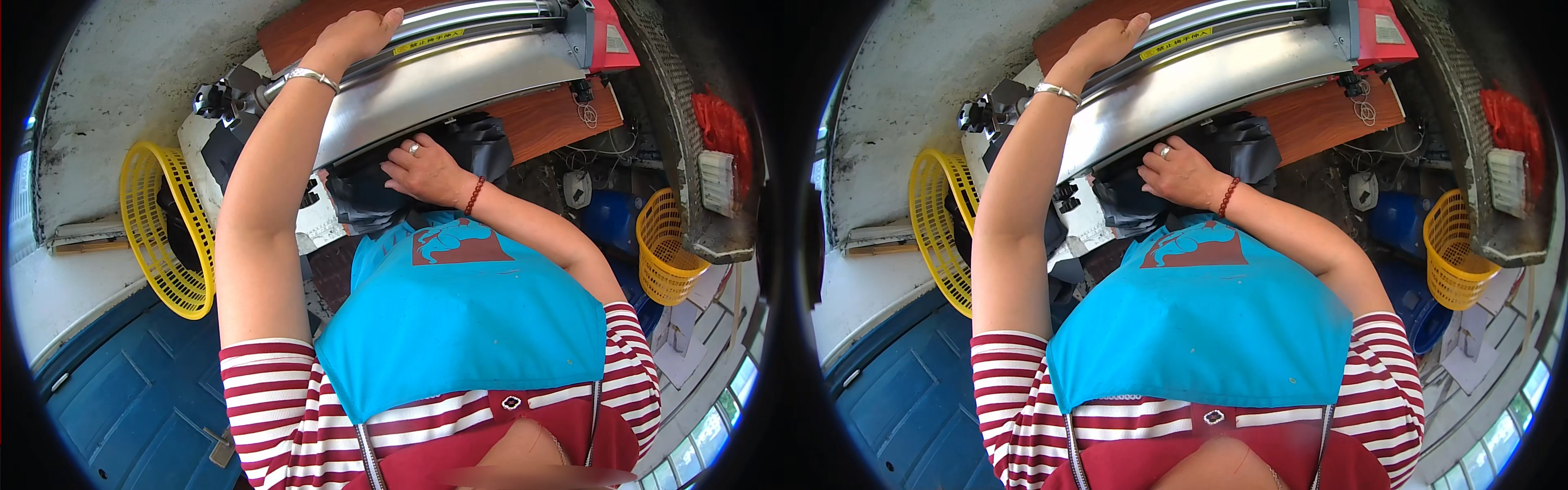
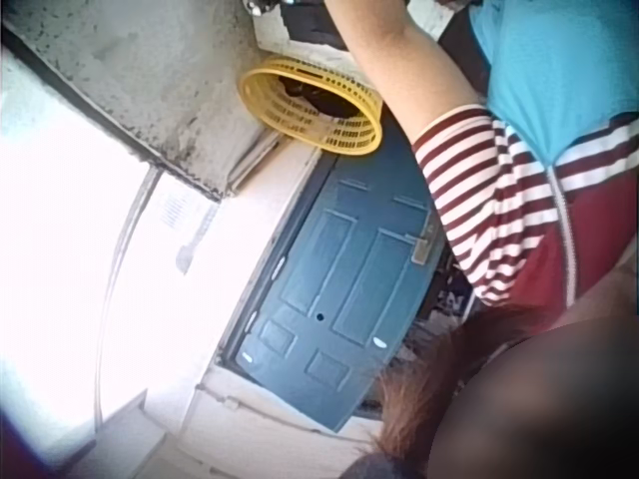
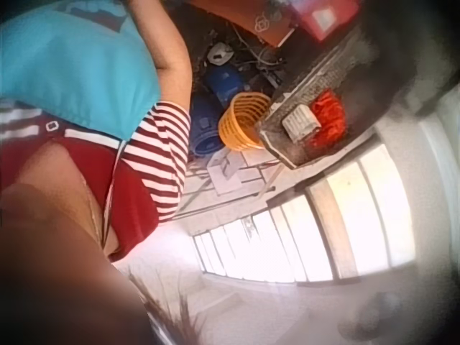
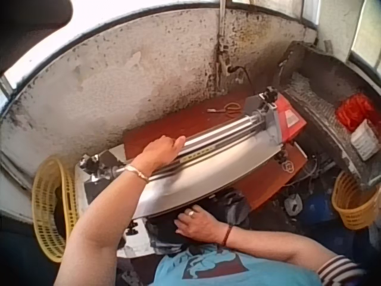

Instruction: Applying adhesive or coating to black shoe components using a roller machine.

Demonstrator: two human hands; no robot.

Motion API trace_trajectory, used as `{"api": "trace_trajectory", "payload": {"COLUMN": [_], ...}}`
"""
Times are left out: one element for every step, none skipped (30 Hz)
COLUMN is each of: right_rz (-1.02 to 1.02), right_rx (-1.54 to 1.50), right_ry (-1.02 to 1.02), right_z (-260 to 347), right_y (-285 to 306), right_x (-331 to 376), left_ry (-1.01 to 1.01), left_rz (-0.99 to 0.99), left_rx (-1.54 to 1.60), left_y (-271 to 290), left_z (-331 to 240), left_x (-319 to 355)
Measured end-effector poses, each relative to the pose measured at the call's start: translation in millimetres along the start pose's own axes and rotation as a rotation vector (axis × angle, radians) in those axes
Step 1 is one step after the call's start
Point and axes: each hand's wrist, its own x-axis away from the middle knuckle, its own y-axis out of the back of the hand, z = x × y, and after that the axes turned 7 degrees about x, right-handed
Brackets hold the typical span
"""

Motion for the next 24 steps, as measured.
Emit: {"api": "trace_trajectory", "payload": {"right_rz": [0.040, 0.043, 0.050, 0.058, 0.056, 0.038, 0.019, 0.019, -0.003, -0.037, -0.026, -0.049, -0.099, -0.075, -0.110, -0.163, -0.145, -0.138, -0.141, -0.153, -0.077, -0.054, -0.062, -0.036], "right_rx": [0.022, 0.014, 0.005, 0.008, -0.004, -0.013, -0.016, -0.022, -0.035, -0.041, -0.048, -0.086, -0.115, -0.116, -0.206, -0.295, -0.291, -0.449, -0.610, -0.736, -0.841, -0.949, -0.963, -0.967], "right_ry": [-0.016, -0.003, -0.004, -0.019, -0.006, 0.002, -0.001, 0.010, 0.023, 0.024, 0.035, 0.035, 0.022, 0.038, 0.011, -0.029, -0.018, -0.207, -0.407, -0.546, -0.691, -0.814, -0.850, -0.901], "right_z": [1, 1, 1, 1, 1, 1, 1, 1, 1, 2, 2, 1, 1, 0, -2, -5, -8, -12, -15, -21, -29, -37, -45, -52], "right_y": [0, 0, 0, 0, -1, -2, -2, -3, -2, -1, 0, 3, 7, 12, 18, 26, 34, 43, 52, 60, 68, 75, 79, 81], "right_x": [1, 1, 2, 2, 3, 3, 3, 3, 3, 3, 2, 1, -1, -3, -6, -8, -11, -12, -14, -15, -17, -18, -20, -24], "left_ry": [0.000, -0.007, 0.000, 0.001, -0.006, 0.002, 0.002, -0.007, 0.002, -0.003, -0.023, -0.010, -0.015, -0.027, -0.027, -0.001, 0.027, 0.023, 0.025, 0.025, 0.019, 0.035, 0.030, 0.044], "left_rz": [0.002, -0.006, 0.003, 0.012, 0.004, 0.020, 0.011, -0.006, 0.003, -0.001, -0.020, -0.006, -0.018, -0.041, -0.040, 0.000, 0.041, 0.038, 0.057, 0.074, 0.072, 0.086, 0.090, 0.098], "left_rx": [0.004, 0.020, 0.008, 0.009, 0.024, 0.008, 0.010, 0.025, 0.010, 0.023, 0.048, 0.034, 0.025, 0.024, 0.015, -0.002, -0.019, -0.017, 0.005, 0.027, 0.025, 0.047, 0.081, 0.070], "left_y": [0, 0, 1, 1, 1, 2, 1, 1, 1, 0, 0, 0, 0, 1, 2, 4, 5, 7, 9, 10, 12, 13, 13, 14], "left_z": [0, 0, 0, 0, 0, 0, 0, 0, 0, 1, 1, 2, 3, 5, 6, 7, 9, 10, 12, 13, 14, 15, 16, 17], "left_x": [0, 0, 1, 1, 1, 1, 2, 2, 2, 2, 2, 2, 2, 2, 2, 2, 1, 2, 2, 3, 3, 4, 5, 6]}}
